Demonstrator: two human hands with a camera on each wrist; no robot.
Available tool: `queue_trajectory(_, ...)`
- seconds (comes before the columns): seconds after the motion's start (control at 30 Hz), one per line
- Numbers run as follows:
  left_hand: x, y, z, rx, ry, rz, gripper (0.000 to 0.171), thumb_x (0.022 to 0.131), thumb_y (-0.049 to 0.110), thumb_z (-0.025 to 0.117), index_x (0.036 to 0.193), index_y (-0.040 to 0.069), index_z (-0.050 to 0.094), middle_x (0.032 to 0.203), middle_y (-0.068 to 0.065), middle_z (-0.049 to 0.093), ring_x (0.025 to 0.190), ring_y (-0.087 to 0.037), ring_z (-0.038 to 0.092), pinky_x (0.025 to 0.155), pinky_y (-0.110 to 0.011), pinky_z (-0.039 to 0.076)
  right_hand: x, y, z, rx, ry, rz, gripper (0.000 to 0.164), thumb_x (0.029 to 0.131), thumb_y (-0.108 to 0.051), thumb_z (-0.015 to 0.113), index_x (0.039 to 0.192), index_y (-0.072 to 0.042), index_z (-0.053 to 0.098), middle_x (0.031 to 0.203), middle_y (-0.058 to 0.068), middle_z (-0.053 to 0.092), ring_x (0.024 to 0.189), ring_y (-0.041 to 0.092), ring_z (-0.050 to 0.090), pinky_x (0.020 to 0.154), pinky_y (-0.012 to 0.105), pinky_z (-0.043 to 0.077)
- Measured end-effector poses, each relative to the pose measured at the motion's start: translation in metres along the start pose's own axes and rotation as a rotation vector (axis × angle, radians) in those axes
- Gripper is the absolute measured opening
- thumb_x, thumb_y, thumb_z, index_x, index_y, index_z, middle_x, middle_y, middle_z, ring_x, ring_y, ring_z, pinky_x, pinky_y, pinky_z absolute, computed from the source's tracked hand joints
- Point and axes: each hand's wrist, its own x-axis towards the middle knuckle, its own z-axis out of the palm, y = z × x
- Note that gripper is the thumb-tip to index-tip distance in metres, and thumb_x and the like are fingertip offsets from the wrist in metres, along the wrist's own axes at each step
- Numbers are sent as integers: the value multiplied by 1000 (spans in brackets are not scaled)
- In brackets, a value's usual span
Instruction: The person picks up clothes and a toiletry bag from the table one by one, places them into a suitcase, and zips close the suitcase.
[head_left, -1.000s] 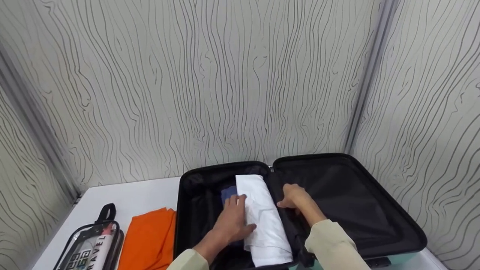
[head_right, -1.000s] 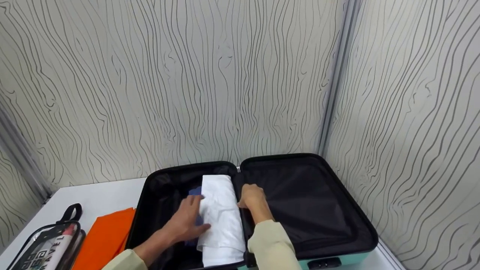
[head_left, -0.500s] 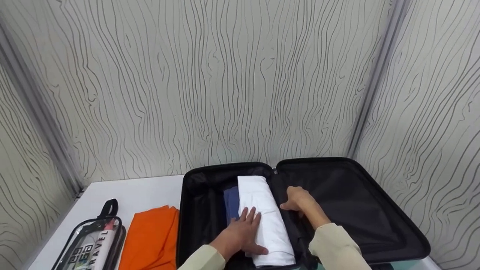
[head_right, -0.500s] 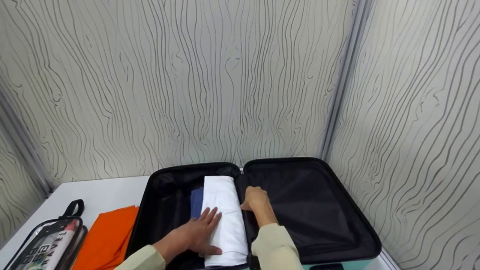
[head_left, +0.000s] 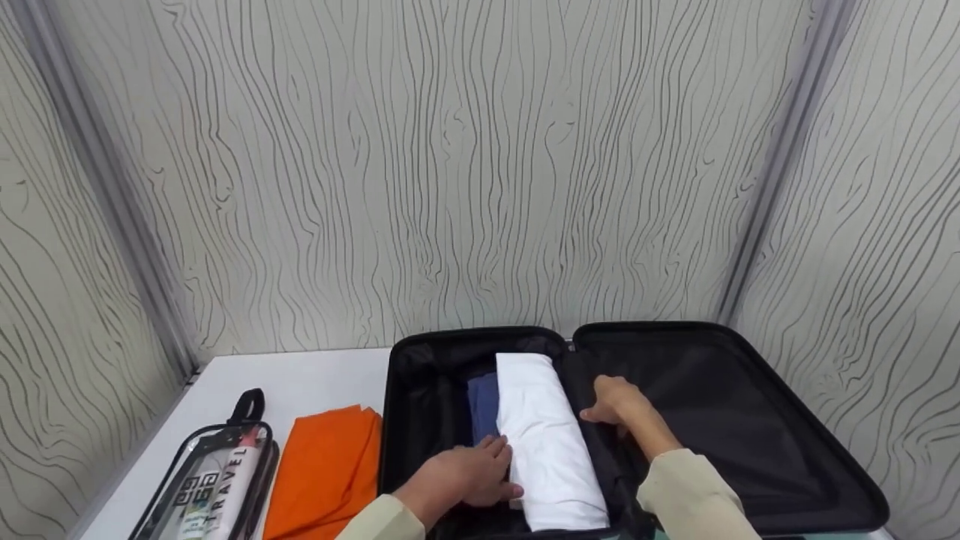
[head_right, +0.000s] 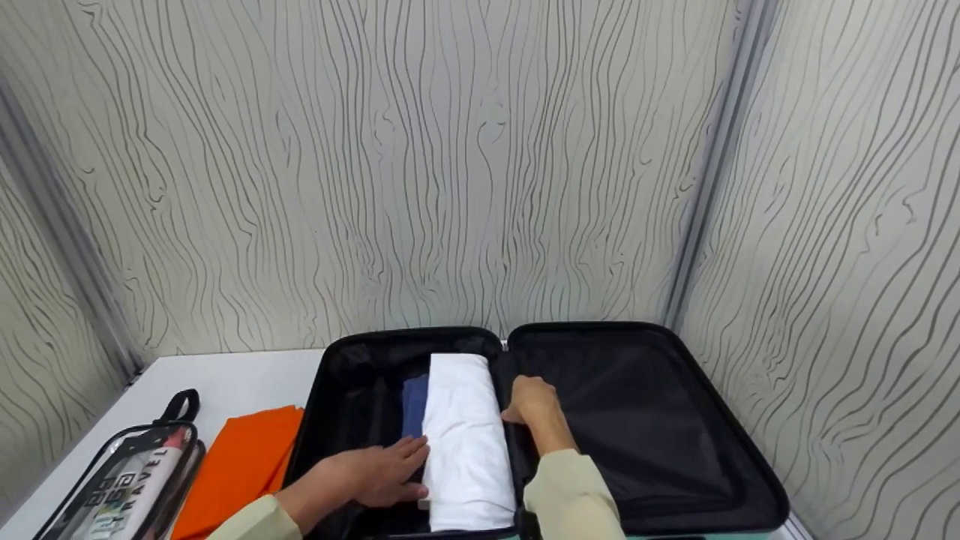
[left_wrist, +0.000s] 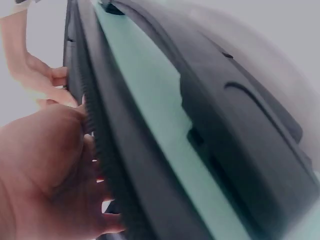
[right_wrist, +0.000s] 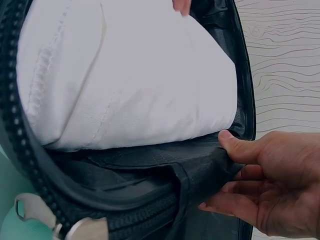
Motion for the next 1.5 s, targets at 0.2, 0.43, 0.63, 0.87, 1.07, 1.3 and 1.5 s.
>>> queue_trajectory(0.2,-17,-22,1,-203,94,66,65,93,54,43,145,18,32,150,2,32,134,-15,37,108,-36,34,1,6,2,41,-11,9,43,83,-17,70,109,12,50,101,31,56,51,23,62,51,33,54)
queue_trajectory(0.43,-41,-51,8,-313,240,171,59,95,47,45,144,15,34,149,-3,35,132,-17,40,106,-38,36,3,10,6,53,-3,-4,39,82,-16,70,103,10,51,102,33,56,49,24,62,50,33,53)
queue_trajectory(0.63,-62,-84,12,-433,348,163,57,96,39,47,143,9,34,148,-10,36,132,-25,39,106,-45,35,2,11,9,81,-6,-5,38,82,-14,70,102,11,50,96,30,56,50,24,62,48,33,53)
queue_trajectory(0.87,-79,-116,21,-587,445,134,53,96,27,50,141,3,35,144,-16,39,130,-32,41,102,-50,36,5,12,10,107,-41,31,38,83,-11,69,107,12,50,89,24,56,57,26,61,50,36,54)
queue_trajectory(1.07,-92,-135,36,-601,490,62,51,94,13,52,140,-1,36,142,-20,41,130,-37,38,103,-55,33,8,11,7,131,-92,36,48,82,-9,69,114,16,45,94,29,55,59,28,63,52,38,54)
queue_trajectory(1.3,-101,-160,46,-618,464,-163,50,90,12,56,134,-5,42,134,-23,48,124,-38,44,101,-55,35,14,10,-7,94,-162,48,41,82,-8,69,107,17,48,79,21,58,56,25,65,54,36,55)
queue_trajectory(1.5,-111,-183,53,-680,490,-266,44,87,6,57,127,-10,47,120,-27,56,112,-38,54,93,-52,44,17,0,-11,102,-187,42,36,82,-7,69,103,14,50,74,20,59,55,27,65,54,37,55)
